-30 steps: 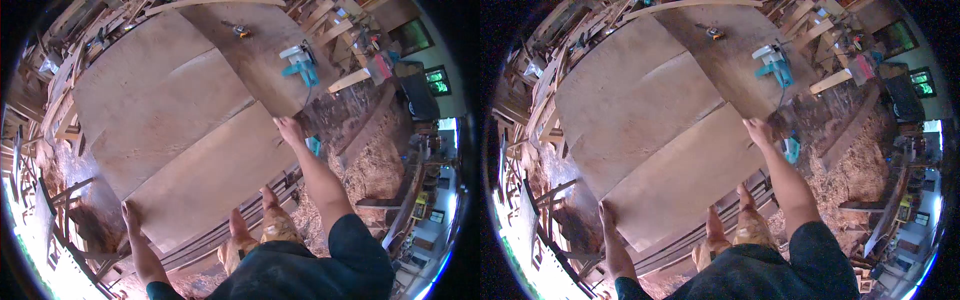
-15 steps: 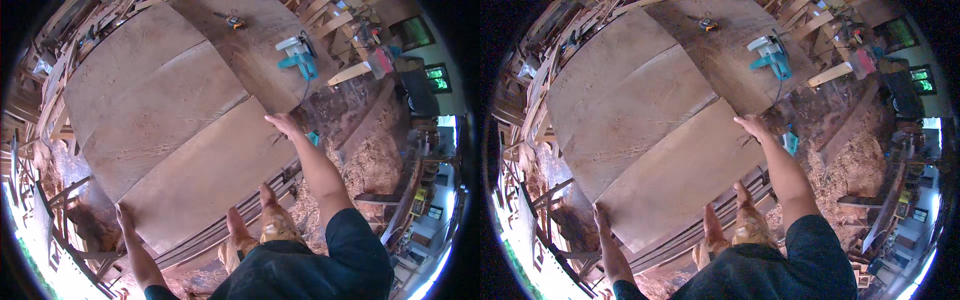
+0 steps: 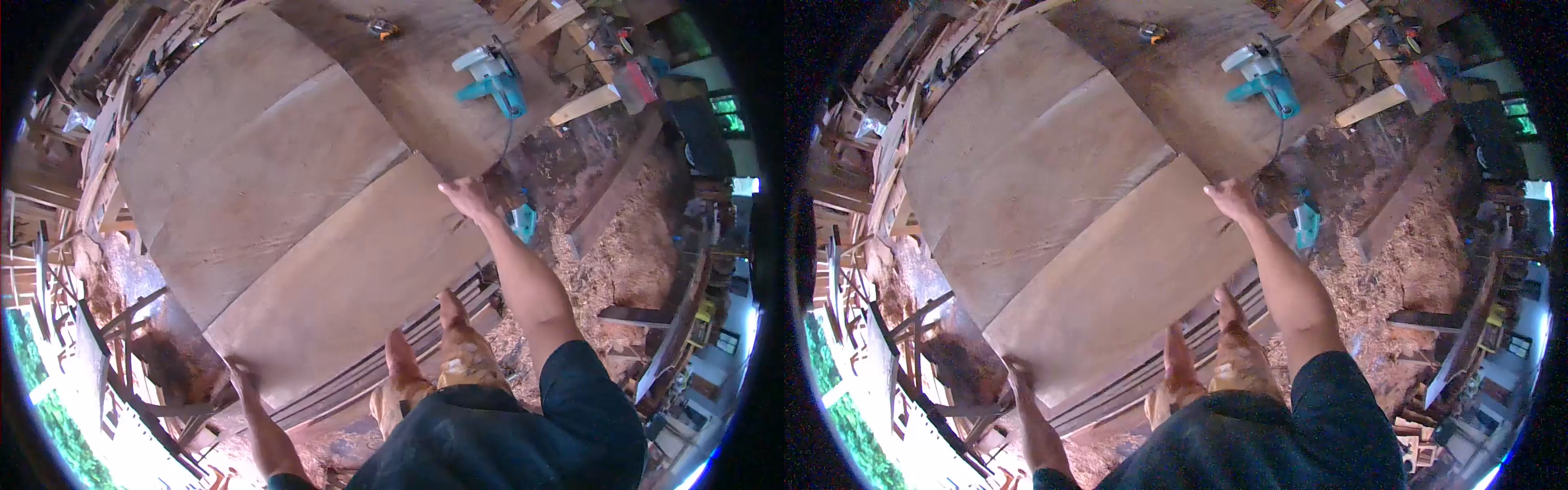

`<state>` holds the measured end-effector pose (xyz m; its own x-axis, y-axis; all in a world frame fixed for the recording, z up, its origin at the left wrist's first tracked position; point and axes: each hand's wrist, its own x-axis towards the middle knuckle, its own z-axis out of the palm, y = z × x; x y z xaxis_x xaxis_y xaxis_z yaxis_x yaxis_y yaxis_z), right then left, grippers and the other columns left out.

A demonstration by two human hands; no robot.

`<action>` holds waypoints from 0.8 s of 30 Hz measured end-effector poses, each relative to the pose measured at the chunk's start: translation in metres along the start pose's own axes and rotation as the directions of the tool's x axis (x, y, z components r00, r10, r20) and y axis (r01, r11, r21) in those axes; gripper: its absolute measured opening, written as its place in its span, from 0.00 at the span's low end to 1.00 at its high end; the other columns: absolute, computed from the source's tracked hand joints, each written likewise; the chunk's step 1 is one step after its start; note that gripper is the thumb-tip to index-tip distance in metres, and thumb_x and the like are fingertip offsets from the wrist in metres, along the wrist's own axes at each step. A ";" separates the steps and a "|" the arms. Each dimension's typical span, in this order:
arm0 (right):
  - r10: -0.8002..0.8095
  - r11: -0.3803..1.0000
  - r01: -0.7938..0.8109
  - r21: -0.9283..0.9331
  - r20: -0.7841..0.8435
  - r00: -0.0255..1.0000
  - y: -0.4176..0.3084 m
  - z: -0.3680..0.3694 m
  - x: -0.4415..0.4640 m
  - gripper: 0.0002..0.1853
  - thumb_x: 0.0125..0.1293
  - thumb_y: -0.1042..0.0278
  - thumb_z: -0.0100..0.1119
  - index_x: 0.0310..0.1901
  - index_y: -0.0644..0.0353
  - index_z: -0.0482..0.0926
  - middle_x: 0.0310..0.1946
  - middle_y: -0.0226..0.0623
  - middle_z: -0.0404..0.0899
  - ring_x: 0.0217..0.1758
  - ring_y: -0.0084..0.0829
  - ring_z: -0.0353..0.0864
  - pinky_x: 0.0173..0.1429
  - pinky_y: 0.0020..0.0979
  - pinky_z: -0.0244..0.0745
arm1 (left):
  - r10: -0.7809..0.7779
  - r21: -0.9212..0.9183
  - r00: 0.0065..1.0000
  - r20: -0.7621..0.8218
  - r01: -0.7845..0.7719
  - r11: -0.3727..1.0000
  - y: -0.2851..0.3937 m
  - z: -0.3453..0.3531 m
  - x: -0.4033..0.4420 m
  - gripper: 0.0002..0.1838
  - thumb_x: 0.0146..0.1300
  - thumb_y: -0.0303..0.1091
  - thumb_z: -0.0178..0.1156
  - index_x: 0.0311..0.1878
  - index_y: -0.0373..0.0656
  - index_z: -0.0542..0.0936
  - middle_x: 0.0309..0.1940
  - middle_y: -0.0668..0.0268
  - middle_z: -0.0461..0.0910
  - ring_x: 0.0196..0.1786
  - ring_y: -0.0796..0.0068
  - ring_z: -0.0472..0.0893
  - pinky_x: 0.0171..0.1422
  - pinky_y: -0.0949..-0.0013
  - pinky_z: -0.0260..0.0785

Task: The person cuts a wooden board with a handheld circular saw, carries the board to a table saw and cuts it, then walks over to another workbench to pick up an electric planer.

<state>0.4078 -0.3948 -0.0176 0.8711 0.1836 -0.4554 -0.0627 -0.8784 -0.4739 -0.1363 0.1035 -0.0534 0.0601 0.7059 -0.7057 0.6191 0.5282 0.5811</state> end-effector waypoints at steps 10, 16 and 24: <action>0.008 1.000 -0.011 -0.021 -0.141 0.990 -0.070 -0.054 0.020 0.28 0.61 0.41 0.61 0.40 0.66 0.84 0.34 0.54 0.83 0.43 0.45 0.84 0.47 0.42 0.76 | 0.264 -0.024 0.955 -0.135 -0.270 0.963 0.101 -0.010 -0.024 0.32 0.64 0.71 0.50 0.38 0.48 0.79 0.13 0.74 0.67 0.11 0.82 0.64 0.13 0.73 0.53; -0.015 0.995 0.033 0.098 -0.186 0.982 -0.137 -0.081 0.124 0.30 0.60 0.41 0.61 0.48 0.64 0.83 0.48 0.54 0.82 0.53 0.46 0.82 0.55 0.42 0.75 | 0.521 0.393 0.841 -0.143 -0.435 0.810 0.203 0.052 0.067 0.33 0.63 0.67 0.54 0.39 0.38 0.78 0.26 0.68 0.71 0.28 0.74 0.69 0.33 0.67 0.62; -0.093 0.993 0.085 -0.084 -0.098 0.991 -0.147 -0.076 0.176 0.22 0.59 0.47 0.60 0.42 0.59 0.84 0.46 0.48 0.83 0.53 0.45 0.81 0.54 0.44 0.74 | 0.770 0.525 0.625 0.129 -0.702 0.482 0.206 0.282 -0.047 0.39 0.58 0.65 0.61 0.64 0.46 0.68 0.64 0.53 0.62 0.68 0.54 0.60 0.69 0.45 0.50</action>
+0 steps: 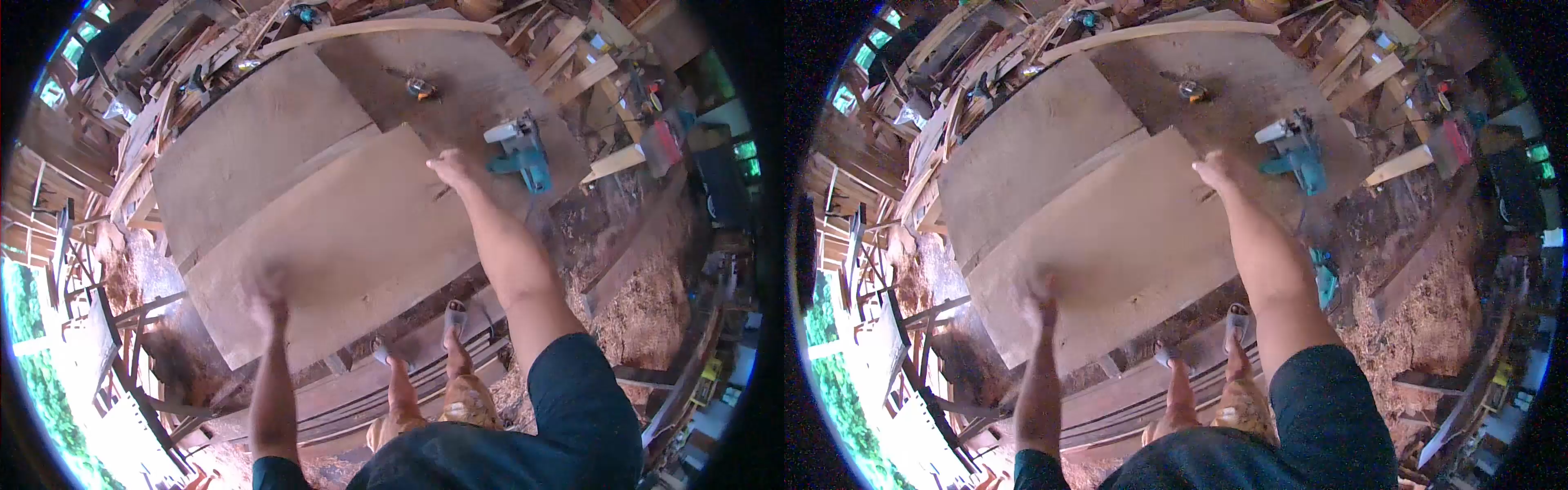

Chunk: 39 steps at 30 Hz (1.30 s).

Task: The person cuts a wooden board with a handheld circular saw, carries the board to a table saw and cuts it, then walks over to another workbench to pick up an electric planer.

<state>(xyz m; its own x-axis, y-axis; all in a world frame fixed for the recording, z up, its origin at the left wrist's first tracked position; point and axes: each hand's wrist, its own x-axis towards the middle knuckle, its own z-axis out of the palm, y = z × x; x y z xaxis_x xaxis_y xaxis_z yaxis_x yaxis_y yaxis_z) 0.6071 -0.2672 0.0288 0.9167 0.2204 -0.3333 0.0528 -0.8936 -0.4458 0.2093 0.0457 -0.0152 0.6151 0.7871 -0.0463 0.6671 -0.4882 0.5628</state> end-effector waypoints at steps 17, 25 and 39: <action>-0.044 0.459 0.362 -0.811 0.386 0.921 0.089 -0.069 0.024 0.16 0.61 0.67 0.58 0.50 0.61 0.81 0.51 0.43 0.82 0.57 0.43 0.79 0.56 0.45 0.76 | 0.006 0.415 1.000 -0.004 -0.004 0.910 0.197 0.074 -0.010 0.48 0.54 0.67 0.61 0.76 0.60 0.57 0.77 0.59 0.48 0.79 0.52 0.45 0.76 0.35 0.36; -0.038 0.633 0.261 -0.729 0.308 0.951 0.111 -0.109 0.012 0.17 0.58 0.71 0.57 0.50 0.58 0.82 0.47 0.50 0.82 0.53 0.49 0.82 0.54 0.44 0.78 | 0.042 0.418 0.999 -0.022 -0.029 0.908 0.196 0.074 -0.009 0.48 0.53 0.69 0.60 0.75 0.60 0.59 0.77 0.59 0.49 0.79 0.52 0.46 0.76 0.36 0.38; 0.096 0.887 0.024 0.461 -0.235 0.967 0.130 -0.128 -0.361 0.27 0.56 0.66 0.66 0.56 0.68 0.73 0.47 0.48 0.79 0.50 0.42 0.80 0.58 0.39 0.73 | 0.048 0.392 0.998 -0.030 -0.033 0.920 0.192 0.069 -0.018 0.46 0.57 0.71 0.55 0.76 0.62 0.57 0.78 0.61 0.48 0.79 0.53 0.45 0.77 0.38 0.37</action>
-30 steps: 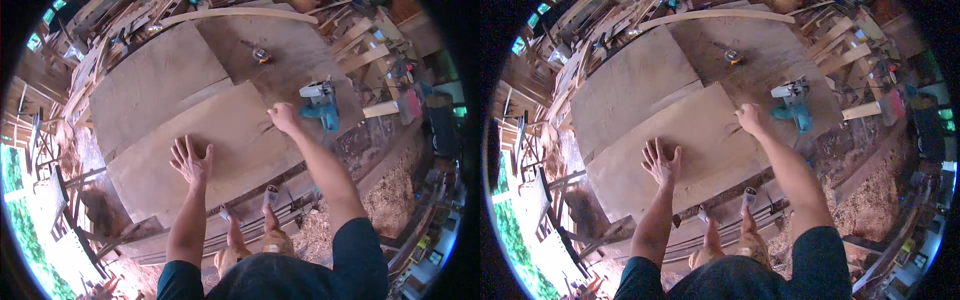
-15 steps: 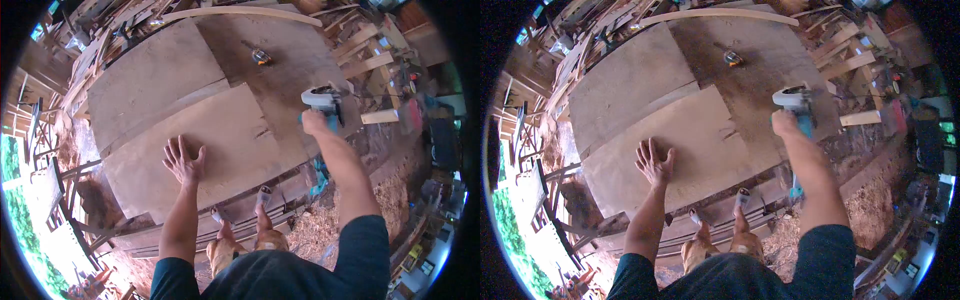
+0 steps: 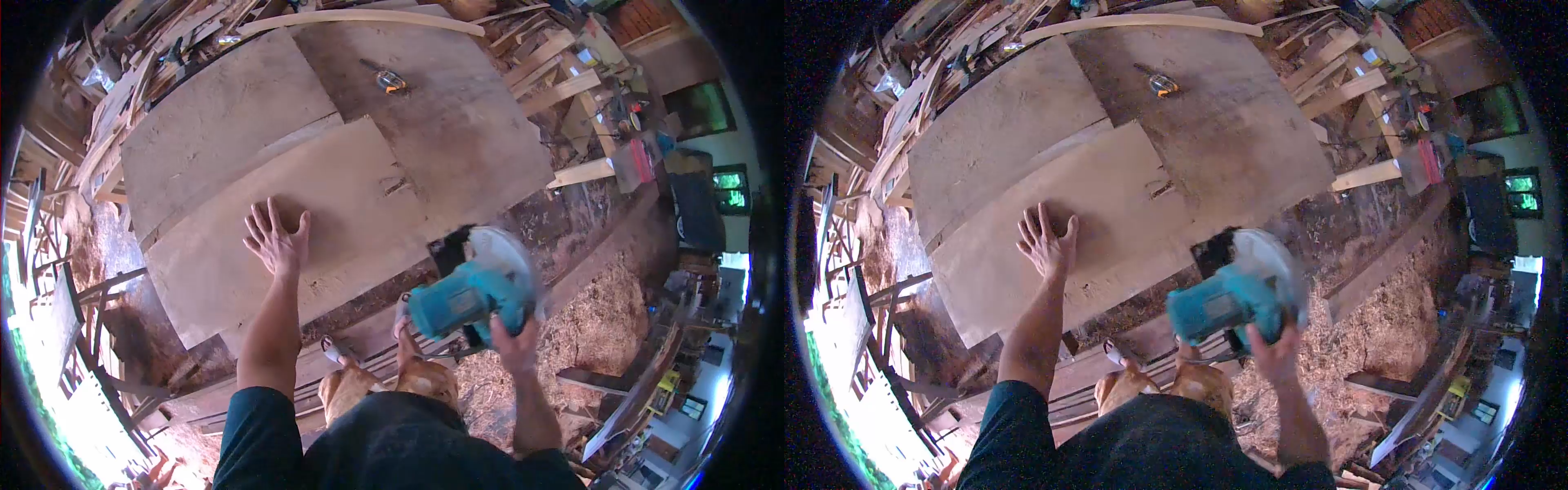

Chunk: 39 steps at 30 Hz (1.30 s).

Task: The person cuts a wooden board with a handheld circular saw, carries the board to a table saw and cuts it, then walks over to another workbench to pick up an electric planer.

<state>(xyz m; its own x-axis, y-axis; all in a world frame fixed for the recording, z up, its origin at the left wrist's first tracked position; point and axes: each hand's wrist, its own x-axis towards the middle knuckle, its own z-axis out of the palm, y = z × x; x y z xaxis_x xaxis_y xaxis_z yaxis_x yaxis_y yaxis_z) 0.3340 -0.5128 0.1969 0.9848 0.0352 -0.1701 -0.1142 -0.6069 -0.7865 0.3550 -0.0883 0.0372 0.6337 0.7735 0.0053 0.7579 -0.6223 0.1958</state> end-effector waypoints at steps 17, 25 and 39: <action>-0.012 0.963 -0.060 0.264 0.261 0.965 -0.013 0.115 0.012 0.19 0.57 0.69 0.66 0.50 0.65 0.76 0.36 0.39 0.80 0.39 0.28 0.78 0.45 0.31 0.74 | 0.001 0.004 1.000 0.009 -0.001 1.000 -0.006 0.009 0.006 0.48 0.56 0.73 0.53 0.76 0.61 0.56 0.78 0.61 0.47 0.80 0.54 0.43 0.78 0.40 0.35; -0.073 0.996 0.061 0.063 0.209 0.975 -0.016 0.117 0.019 0.13 0.56 0.65 0.69 0.37 0.65 0.79 0.27 0.38 0.81 0.30 0.31 0.80 0.38 0.34 0.75 | 0.010 -0.022 1.000 0.017 -0.010 1.000 -0.011 0.009 0.007 0.48 0.55 0.73 0.54 0.75 0.60 0.59 0.77 0.61 0.50 0.79 0.54 0.45 0.77 0.38 0.36; -0.121 0.993 0.118 0.027 0.237 0.964 -0.003 0.119 0.029 0.11 0.57 0.67 0.67 0.36 0.64 0.79 0.23 0.33 0.79 0.25 0.23 0.76 0.31 0.30 0.73 | -0.068 0.028 0.997 -0.042 0.069 0.997 0.003 0.008 0.099 0.47 0.55 0.74 0.52 0.72 0.54 0.63 0.75 0.60 0.54 0.79 0.51 0.44 0.76 0.35 0.35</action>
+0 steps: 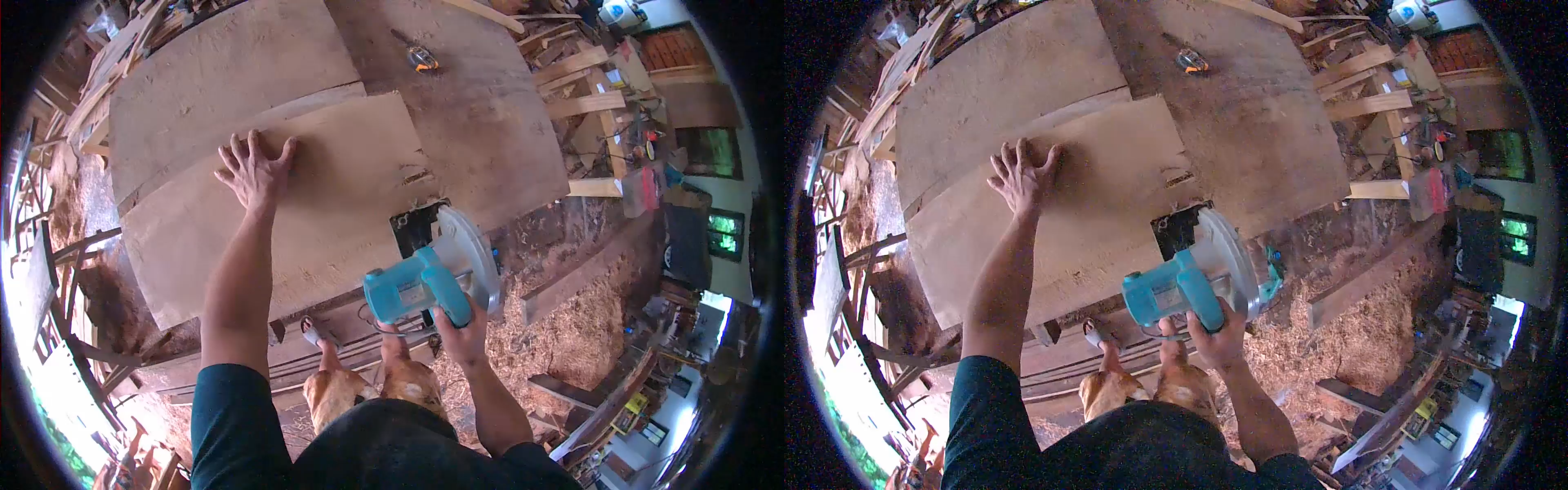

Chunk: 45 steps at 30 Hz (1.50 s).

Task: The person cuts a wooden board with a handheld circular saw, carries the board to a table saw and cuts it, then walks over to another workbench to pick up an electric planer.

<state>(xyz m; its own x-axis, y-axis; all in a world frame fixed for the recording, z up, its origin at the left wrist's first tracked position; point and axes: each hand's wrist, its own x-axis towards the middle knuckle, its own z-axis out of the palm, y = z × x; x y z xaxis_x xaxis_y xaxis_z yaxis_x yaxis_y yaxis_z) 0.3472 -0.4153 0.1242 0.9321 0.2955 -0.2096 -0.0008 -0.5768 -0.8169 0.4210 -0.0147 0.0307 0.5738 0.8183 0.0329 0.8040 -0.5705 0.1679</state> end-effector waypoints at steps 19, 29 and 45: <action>0.085 0.987 -0.079 0.139 -0.036 0.996 -0.010 0.019 0.012 0.10 0.56 0.69 0.67 0.34 0.64 0.78 0.24 0.31 0.78 0.26 0.22 0.75 0.32 0.29 0.73 | 0.071 0.000 0.997 0.035 -0.071 0.997 -0.002 -0.001 0.022 0.36 0.56 0.73 0.54 0.58 0.55 0.76 0.62 0.59 0.71 0.74 0.54 0.54 0.73 0.36 0.38; -0.050 0.998 0.049 0.035 0.009 0.999 -0.001 0.021 0.024 0.09 0.57 0.70 0.66 0.36 0.63 0.78 0.26 0.33 0.79 0.27 0.24 0.77 0.33 0.29 0.73 | 0.081 -0.050 0.994 0.077 -0.077 0.996 -0.001 -0.007 0.023 0.36 0.55 0.72 0.56 0.56 0.53 0.78 0.60 0.60 0.73 0.74 0.56 0.55 0.73 0.37 0.38; 0.083 0.981 -0.077 0.176 -0.029 0.996 -0.019 0.034 0.046 0.07 0.58 0.71 0.66 0.36 0.61 0.79 0.26 0.29 0.78 0.26 0.21 0.76 0.31 0.27 0.72 | 0.116 -0.062 0.992 0.046 -0.113 0.992 -0.010 0.006 0.030 0.42 0.53 0.76 0.54 0.60 0.52 0.76 0.59 0.59 0.72 0.74 0.58 0.55 0.73 0.36 0.37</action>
<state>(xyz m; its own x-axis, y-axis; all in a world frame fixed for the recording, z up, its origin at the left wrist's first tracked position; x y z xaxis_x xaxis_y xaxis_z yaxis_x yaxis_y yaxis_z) 0.3772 -0.3646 0.1117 0.9390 0.2240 -0.2609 -0.1360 -0.4550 -0.8800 0.4309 0.0147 0.0244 0.6696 0.7427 0.0070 0.7228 -0.6538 0.2236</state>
